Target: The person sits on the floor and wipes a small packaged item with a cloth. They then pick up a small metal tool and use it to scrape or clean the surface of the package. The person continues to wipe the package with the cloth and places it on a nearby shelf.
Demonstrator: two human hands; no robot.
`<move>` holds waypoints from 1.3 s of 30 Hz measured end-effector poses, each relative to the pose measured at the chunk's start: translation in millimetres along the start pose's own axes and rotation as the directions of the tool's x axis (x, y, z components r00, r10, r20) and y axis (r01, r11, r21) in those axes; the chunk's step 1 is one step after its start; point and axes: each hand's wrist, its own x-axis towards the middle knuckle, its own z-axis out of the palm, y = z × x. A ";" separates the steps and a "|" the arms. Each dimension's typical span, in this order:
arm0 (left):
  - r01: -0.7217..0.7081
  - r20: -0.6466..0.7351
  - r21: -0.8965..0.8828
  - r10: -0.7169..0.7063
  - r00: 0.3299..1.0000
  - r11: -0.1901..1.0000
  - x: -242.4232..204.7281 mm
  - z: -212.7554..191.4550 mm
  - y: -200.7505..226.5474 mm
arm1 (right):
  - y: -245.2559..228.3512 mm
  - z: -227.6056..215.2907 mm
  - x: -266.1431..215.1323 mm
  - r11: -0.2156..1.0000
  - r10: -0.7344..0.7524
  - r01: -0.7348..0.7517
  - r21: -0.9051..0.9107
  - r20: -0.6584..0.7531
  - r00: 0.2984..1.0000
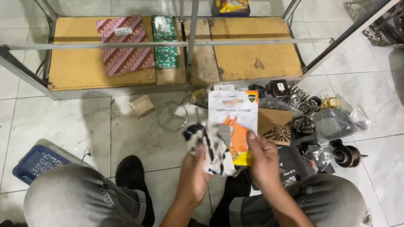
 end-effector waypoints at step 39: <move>-0.478 0.211 0.285 0.432 0.877 0.831 22.9 17.4 19.1 | -90.8 51.4 -2.2 0.849 0.143 0.020 -0.528 0.266 0.953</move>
